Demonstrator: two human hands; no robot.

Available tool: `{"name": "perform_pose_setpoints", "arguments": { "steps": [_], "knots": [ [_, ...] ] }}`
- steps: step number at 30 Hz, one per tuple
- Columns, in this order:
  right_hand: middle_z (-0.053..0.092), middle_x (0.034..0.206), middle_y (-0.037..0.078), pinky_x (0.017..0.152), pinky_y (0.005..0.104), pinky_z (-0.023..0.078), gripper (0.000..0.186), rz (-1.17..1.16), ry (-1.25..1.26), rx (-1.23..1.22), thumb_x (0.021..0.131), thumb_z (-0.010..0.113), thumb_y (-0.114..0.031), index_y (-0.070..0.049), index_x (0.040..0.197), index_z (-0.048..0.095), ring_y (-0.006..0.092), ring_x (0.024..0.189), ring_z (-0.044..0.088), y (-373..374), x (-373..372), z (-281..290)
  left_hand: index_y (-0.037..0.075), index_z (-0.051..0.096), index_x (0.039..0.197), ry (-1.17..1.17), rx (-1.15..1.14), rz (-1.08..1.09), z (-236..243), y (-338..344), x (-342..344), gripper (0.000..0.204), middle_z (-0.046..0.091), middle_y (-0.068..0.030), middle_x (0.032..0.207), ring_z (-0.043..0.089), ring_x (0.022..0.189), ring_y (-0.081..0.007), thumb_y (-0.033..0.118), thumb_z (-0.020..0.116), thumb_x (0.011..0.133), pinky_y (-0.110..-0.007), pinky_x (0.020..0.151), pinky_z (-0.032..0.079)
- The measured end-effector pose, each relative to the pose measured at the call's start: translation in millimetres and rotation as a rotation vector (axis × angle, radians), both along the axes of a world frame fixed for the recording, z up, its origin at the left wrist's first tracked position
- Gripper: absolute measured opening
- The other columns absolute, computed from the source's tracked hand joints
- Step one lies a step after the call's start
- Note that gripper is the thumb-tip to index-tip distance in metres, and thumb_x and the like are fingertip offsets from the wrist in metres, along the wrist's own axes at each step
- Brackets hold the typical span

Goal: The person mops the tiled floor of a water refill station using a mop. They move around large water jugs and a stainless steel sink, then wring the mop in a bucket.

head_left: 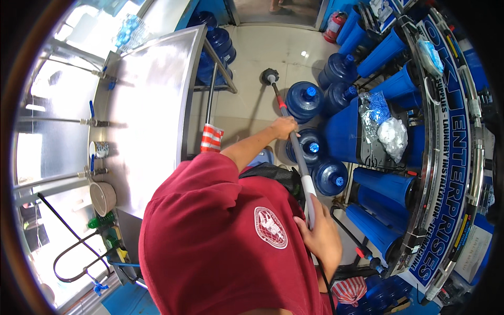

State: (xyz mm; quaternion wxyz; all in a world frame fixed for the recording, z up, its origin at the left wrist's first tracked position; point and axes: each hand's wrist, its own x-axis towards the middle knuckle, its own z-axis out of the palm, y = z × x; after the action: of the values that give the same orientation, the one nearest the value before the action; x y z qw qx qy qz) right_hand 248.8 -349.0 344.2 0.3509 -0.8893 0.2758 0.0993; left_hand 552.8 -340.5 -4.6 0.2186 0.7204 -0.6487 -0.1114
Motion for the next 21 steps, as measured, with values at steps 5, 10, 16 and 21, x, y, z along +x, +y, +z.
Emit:
{"name": "perform_pose_setpoints", "arguments": {
  "steps": [5,10,16,21],
  "knots": [
    [0.064,0.091,0.029,0.064,0.0505,0.052,0.057,-0.080,0.225,-0.075,0.089,0.065,-0.024,0.004,0.135,0.046,0.0459,0.074,0.065,-22,29,5,0.010,0.065,0.079,0.025,0.120,-0.108,-8,-31,1,0.031,0.064,-0.0061,0.089,0.060,0.097,-0.0280,0.040,0.064,0.086,-0.043,0.080,0.052],
    [0.063,0.088,0.027,0.061,0.0490,0.053,0.057,-0.096,0.283,-0.137,0.089,0.064,-0.023,0.003,0.137,0.046,0.0430,0.070,0.065,-38,95,8,0.009,0.064,0.085,0.154,0.112,-0.123,-25,-55,55,0.026,0.061,-0.0078,0.093,0.060,0.098,-0.0307,0.034,0.061,0.089,-0.045,0.084,0.050],
    [0.063,0.084,0.027,0.061,0.0500,0.053,0.064,-0.087,0.444,-0.162,0.089,0.061,-0.022,-0.002,0.144,0.037,0.0428,0.068,0.066,-62,229,-37,0.010,0.061,0.090,0.235,0.113,0.046,-67,-102,179,0.016,0.059,-0.0131,0.108,0.056,0.111,-0.0329,0.026,0.059,0.092,-0.047,0.097,0.046],
    [0.065,0.081,0.031,0.068,0.0529,0.052,0.067,-0.127,0.371,-0.050,0.088,0.061,-0.021,-0.002,0.146,0.032,0.0466,0.076,0.065,-107,380,-137,0.014,0.056,0.122,-0.073,0.502,0.510,-91,-171,300,0.037,0.049,-0.0210,0.134,0.037,0.136,-0.0393,0.020,0.064,0.086,-0.054,0.110,0.033]
  ]
}}
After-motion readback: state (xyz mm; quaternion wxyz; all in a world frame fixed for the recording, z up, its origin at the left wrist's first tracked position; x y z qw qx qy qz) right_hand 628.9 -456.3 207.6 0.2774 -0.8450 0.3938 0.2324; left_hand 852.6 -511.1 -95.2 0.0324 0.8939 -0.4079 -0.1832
